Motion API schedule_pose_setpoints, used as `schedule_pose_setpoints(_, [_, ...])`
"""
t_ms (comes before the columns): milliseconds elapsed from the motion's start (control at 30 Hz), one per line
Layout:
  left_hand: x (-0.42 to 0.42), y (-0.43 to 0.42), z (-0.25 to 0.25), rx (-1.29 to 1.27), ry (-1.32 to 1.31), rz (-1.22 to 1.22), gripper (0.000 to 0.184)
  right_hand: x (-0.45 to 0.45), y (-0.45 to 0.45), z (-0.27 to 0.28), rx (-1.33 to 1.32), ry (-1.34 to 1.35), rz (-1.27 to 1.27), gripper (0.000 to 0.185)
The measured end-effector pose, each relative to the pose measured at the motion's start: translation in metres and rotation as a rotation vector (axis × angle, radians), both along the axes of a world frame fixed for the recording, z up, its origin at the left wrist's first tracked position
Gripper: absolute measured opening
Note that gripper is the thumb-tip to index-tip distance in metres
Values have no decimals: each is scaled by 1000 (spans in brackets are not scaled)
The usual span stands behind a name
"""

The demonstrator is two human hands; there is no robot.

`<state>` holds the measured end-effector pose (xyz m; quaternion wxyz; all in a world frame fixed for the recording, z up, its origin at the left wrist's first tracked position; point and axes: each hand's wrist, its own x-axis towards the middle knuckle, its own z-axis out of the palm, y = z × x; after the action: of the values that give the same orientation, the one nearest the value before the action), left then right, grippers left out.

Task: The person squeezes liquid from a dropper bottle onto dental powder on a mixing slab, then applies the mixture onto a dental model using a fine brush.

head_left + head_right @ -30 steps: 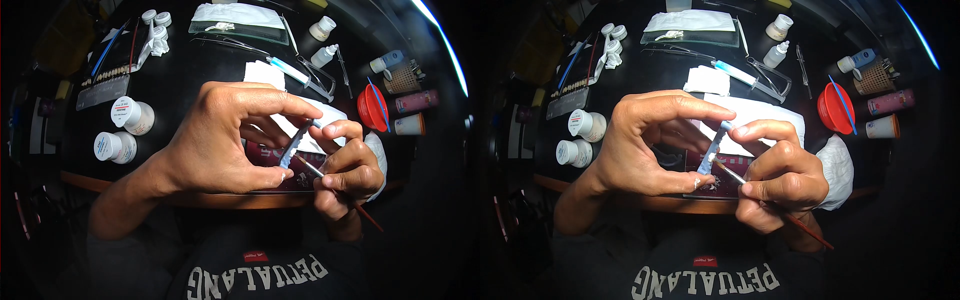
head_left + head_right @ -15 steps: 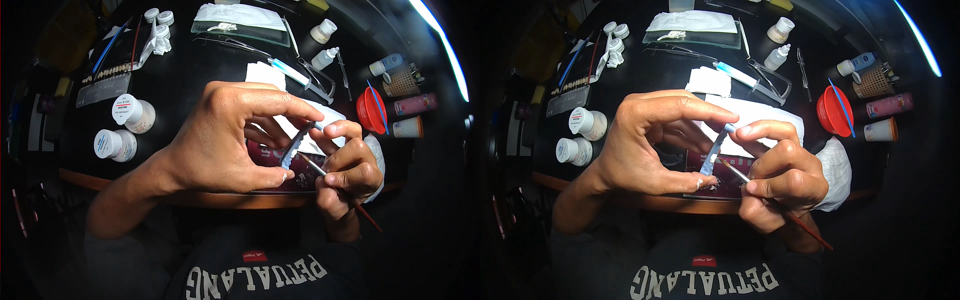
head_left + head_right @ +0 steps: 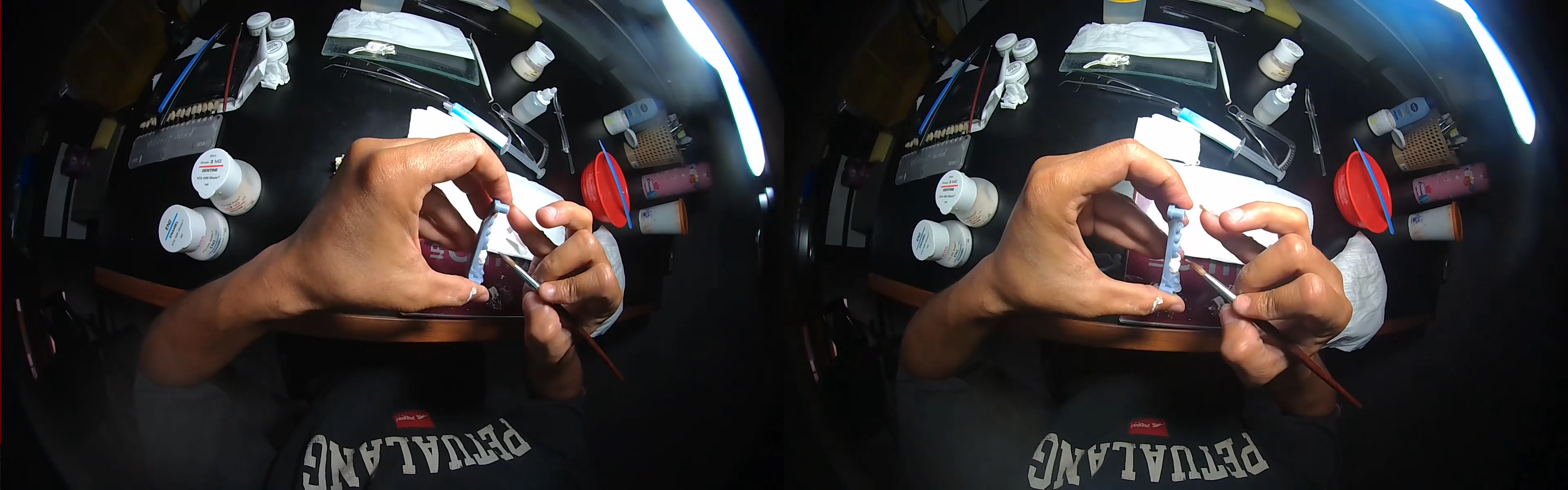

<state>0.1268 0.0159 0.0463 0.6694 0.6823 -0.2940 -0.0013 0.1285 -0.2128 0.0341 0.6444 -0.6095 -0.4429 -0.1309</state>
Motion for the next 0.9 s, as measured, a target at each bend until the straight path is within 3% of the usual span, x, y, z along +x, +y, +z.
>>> schedule_pose_setpoints(567, [0, 1, -2, 19, 40, 73, 62, -1, -5, 8, -140, -20, -100, 18])
schedule_pose_setpoints(733, [3, 2, -5, 58, -3, 87, 65, -4, -17, 10, -173, -92, -248, 21])
schedule_pose_setpoints(900, [6, 2, -12, 96, -17, 96, 64, -29, -41, -5, -131, 46, -392, 18])
